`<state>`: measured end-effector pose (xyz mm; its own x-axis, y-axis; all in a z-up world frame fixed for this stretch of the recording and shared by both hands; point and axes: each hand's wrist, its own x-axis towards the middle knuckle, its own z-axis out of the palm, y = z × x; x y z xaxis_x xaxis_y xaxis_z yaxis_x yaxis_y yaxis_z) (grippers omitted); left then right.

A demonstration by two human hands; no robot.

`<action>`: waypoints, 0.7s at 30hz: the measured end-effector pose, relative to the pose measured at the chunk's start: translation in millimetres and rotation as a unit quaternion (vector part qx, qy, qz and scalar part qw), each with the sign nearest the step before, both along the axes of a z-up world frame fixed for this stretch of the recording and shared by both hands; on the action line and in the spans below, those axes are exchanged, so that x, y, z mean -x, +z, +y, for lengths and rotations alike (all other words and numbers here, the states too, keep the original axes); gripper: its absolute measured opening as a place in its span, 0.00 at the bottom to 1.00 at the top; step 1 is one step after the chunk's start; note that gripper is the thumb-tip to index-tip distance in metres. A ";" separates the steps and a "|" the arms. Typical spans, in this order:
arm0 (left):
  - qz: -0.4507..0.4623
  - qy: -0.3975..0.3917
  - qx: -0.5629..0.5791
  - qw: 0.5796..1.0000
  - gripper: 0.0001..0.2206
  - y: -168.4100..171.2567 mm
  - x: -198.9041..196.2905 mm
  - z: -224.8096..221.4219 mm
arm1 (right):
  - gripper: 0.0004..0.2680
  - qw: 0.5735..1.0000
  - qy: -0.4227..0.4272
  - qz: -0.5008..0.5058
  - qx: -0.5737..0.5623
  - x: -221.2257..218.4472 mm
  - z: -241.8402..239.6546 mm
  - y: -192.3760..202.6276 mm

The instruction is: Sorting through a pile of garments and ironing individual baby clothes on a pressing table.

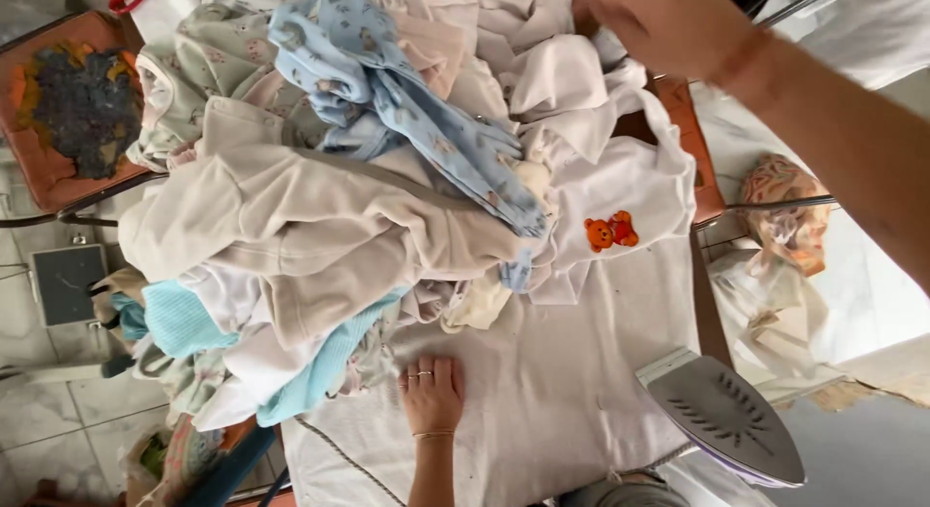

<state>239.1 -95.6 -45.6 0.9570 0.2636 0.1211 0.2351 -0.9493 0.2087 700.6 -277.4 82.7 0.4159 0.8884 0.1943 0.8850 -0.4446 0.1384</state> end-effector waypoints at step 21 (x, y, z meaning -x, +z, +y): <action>-0.062 0.029 -0.043 0.997 0.08 -21.4 9.7 -7.7 | 0.07 0.893 -0.114 0.429 0.068 192.0 -41.0 -9.4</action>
